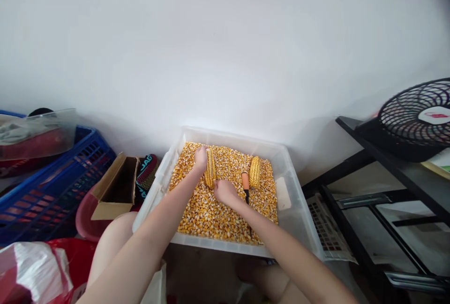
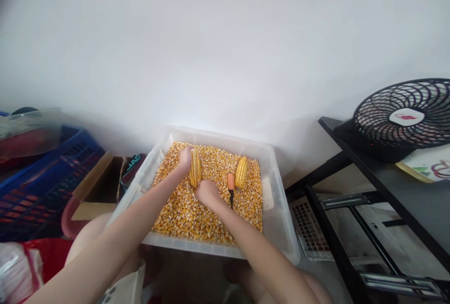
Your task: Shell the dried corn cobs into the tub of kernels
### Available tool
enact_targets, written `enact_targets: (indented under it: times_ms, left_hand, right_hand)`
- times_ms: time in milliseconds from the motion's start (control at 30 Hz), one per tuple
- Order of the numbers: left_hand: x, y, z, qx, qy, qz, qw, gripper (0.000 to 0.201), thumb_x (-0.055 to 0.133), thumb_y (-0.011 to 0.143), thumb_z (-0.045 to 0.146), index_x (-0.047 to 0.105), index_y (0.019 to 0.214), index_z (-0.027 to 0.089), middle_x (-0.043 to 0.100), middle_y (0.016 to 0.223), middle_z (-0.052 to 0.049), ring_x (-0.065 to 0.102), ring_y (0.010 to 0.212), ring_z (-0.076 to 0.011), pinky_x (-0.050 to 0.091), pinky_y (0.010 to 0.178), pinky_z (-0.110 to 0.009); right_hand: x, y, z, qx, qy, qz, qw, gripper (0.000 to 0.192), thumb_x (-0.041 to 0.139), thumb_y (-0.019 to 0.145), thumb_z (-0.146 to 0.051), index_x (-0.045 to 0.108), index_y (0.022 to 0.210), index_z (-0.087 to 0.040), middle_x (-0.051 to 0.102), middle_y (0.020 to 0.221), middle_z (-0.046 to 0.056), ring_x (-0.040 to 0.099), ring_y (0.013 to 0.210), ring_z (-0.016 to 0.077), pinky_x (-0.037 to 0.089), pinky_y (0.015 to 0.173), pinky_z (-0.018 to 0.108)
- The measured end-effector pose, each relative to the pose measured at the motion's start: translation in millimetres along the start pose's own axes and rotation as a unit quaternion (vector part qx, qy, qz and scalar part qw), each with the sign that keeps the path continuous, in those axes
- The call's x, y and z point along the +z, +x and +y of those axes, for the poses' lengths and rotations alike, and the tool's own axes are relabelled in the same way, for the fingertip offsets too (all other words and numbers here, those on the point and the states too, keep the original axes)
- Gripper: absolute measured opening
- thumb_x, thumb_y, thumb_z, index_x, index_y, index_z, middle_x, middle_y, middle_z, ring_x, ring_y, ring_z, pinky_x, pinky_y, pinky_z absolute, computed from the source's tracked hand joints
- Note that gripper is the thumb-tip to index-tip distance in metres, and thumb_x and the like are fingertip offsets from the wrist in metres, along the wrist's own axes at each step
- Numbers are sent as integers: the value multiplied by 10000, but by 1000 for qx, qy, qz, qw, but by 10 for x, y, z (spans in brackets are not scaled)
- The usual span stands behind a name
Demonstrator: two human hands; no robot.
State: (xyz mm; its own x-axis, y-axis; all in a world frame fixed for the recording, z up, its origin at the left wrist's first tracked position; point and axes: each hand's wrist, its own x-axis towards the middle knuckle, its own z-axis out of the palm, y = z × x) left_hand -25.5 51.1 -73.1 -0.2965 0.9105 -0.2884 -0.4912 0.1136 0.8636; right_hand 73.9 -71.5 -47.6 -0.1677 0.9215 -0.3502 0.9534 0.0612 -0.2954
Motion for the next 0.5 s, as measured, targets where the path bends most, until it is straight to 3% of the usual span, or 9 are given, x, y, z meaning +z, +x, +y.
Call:
enact_targets:
  times_ms: [133,267,367,433,500]
  left_hand:
    - [-20,-26,21,25,27,-8,999,110,477,705,193,506,600,172,468,457,13,526,527,-171,421,535,-274]
    - [84,-163,9,66,65,-34,995,136,510,686,192,525,554,166,478,475,5,507,545,-167,399,542,-258]
    - [241,-354,-45,183,180,-139,957,154,524,692,193,577,550,163,548,552,-16,507,614,-162,385,595,-240]
    - [326,-461,-74,209,223,-199,931,162,541,696,209,596,550,166,549,545,-8,490,598,-151,371,605,-233]
    - [354,-495,-77,206,232,-217,925,168,551,695,217,598,542,167,536,525,1,477,580,-146,366,606,-233]
  right_hand:
    - [-99,78,81,-27,23,-34,999,370,349,868,-296,668,922,-118,662,956,161,617,890,215,415,698,254]
    - [-204,135,188,-46,54,-84,994,338,380,849,-296,667,831,-117,672,814,114,605,699,175,394,577,232]
    - [-270,125,283,-42,79,-128,988,356,355,858,-295,656,784,-120,630,636,59,507,495,124,353,479,220]
    - [-313,101,342,-36,92,-152,983,390,321,870,-318,650,788,-125,574,538,26,412,405,103,322,435,220]
    - [-351,78,381,-33,100,-165,981,418,301,875,-350,646,785,-130,526,483,6,345,367,95,300,414,224]
